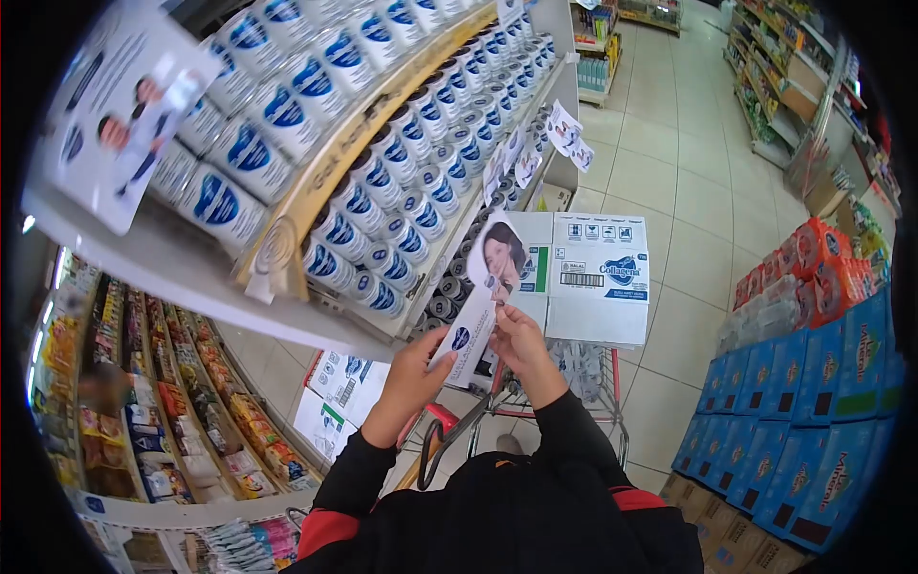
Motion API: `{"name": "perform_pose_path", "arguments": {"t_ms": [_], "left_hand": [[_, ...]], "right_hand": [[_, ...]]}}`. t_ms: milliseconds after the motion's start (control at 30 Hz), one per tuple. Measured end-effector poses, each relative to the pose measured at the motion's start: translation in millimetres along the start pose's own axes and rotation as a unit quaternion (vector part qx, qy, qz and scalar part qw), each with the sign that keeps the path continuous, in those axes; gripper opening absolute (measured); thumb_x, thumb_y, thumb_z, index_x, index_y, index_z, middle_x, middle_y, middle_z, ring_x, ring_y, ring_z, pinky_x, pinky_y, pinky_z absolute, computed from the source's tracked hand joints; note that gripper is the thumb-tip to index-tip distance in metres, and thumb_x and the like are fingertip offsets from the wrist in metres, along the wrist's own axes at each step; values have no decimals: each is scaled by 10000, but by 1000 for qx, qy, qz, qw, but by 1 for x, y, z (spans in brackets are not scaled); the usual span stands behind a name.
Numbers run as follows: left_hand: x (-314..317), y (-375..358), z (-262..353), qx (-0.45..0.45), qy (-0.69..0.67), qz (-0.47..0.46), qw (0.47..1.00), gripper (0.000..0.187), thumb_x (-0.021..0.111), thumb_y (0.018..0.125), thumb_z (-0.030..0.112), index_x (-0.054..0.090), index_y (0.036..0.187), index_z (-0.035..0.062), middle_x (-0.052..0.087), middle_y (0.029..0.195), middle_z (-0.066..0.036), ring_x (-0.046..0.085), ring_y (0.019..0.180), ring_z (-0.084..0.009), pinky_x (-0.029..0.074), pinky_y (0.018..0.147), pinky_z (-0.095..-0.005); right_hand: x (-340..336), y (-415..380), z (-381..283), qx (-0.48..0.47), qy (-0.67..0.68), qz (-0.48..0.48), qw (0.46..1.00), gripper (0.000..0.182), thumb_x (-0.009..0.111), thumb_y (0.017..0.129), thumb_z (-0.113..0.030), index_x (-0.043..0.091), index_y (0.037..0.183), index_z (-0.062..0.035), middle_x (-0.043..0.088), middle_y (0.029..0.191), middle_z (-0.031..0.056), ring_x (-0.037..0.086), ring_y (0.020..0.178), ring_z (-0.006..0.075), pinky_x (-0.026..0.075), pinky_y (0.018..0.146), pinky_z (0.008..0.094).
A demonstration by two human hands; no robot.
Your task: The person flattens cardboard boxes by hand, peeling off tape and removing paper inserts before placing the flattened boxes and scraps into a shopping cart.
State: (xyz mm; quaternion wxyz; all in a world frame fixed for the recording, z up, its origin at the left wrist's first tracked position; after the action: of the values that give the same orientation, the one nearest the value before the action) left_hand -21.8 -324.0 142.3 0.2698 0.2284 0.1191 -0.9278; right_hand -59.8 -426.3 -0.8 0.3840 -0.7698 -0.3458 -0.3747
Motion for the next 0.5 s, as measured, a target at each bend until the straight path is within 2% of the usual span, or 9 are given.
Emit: {"name": "perform_pose_path", "arguments": {"t_ms": [67, 100, 133, 200, 233, 267, 367, 433, 500], "left_hand": [[14, 12, 27, 116, 262, 17, 958, 387, 530, 689, 66, 453, 1068, 69, 526, 899, -123, 527, 770, -259, 419, 657, -290], [25, 16, 36, 140, 300, 6, 944, 411, 520, 673, 56, 455, 1076, 102, 507, 844, -112, 495, 733, -289, 408, 645, -313], [32, 22, 39, 138, 305, 2, 942, 411, 520, 673, 56, 455, 1076, 102, 507, 844, -112, 495, 733, -289, 408, 645, -313], [56, 24, 51, 202, 325, -45, 923, 405, 512, 680, 61, 456, 1078, 111, 485, 814, -102, 472, 750, -278, 393, 662, -330], [62, 28, 47, 168, 319, -69, 930, 409, 505, 689, 75, 436, 1091, 101, 453, 839, -118, 447, 793, -274, 374, 697, -325], [64, 32, 46, 164, 324, -72, 929, 409, 505, 689, 75, 436, 1091, 101, 453, 839, -118, 447, 793, -274, 374, 697, -325], [54, 50, 37, 127, 300, -19, 945, 437, 514, 685, 86, 397, 1106, 73, 414, 865, -142, 434, 788, -280, 361, 702, -331], [25, 60, 34, 120, 330, 95, 932, 441, 494, 699, 90, 360, 1114, 26, 370, 888, -168, 383, 824, -297, 312, 747, -353], [11, 70, 21, 104, 367, 116, 917, 443, 489, 703, 94, 351, 1117, 21, 358, 898, -172, 360, 832, -301, 290, 760, -368]], "right_hand": [[4, 6, 6, 81, 77, -38, 993, 95, 454, 792, -133, 480, 864, -77, 519, 748, 6, 468, 642, 91, 367, 542, 200], [-2, 19, 13, 98, 140, -88, 981, 101, 444, 790, -120, 475, 874, -75, 520, 784, 30, 484, 707, 127, 392, 595, 237], [-2, 24, 10, 99, 147, -88, 980, 101, 444, 790, -120, 475, 874, -75, 520, 784, 30, 484, 707, 127, 392, 595, 237], [0, 30, 11, 127, 222, -81, 963, 95, 440, 780, -87, 472, 868, -70, 519, 780, 49, 495, 738, 158, 407, 654, 289], [2, 35, 8, 124, 231, -114, 958, 99, 433, 774, -66, 470, 866, -67, 517, 769, 55, 498, 757, 183, 406, 700, 334], [1, 39, 9, 127, 237, -114, 956, 99, 433, 774, -66, 470, 866, -67, 517, 769, 55, 498, 757, 183, 406, 700, 334], [-10, 57, 14, 122, 128, -68, 982, 46, 451, 779, -67, 468, 818, -85, 517, 725, 25, 487, 645, 116, 402, 574, 266], [-9, 67, 20, 142, 129, -52, 980, 29, 455, 783, -75, 467, 804, -90, 512, 708, 13, 473, 610, 102, 390, 546, 250], [-10, 80, 30, 153, 125, -35, 980, 17, 466, 790, -102, 466, 774, -98, 499, 670, -13, 449, 552, 88, 377, 516, 229]]}}
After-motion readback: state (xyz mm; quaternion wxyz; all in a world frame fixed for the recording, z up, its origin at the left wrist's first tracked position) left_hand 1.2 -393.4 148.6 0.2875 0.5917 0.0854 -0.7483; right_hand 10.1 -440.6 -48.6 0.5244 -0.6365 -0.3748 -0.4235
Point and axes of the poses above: each hand's wrist, its own y-axis towards the middle knuckle, its own x-axis out of the palm, z = x × y, the point moved 9 cm from there along y, towards the middle knuckle
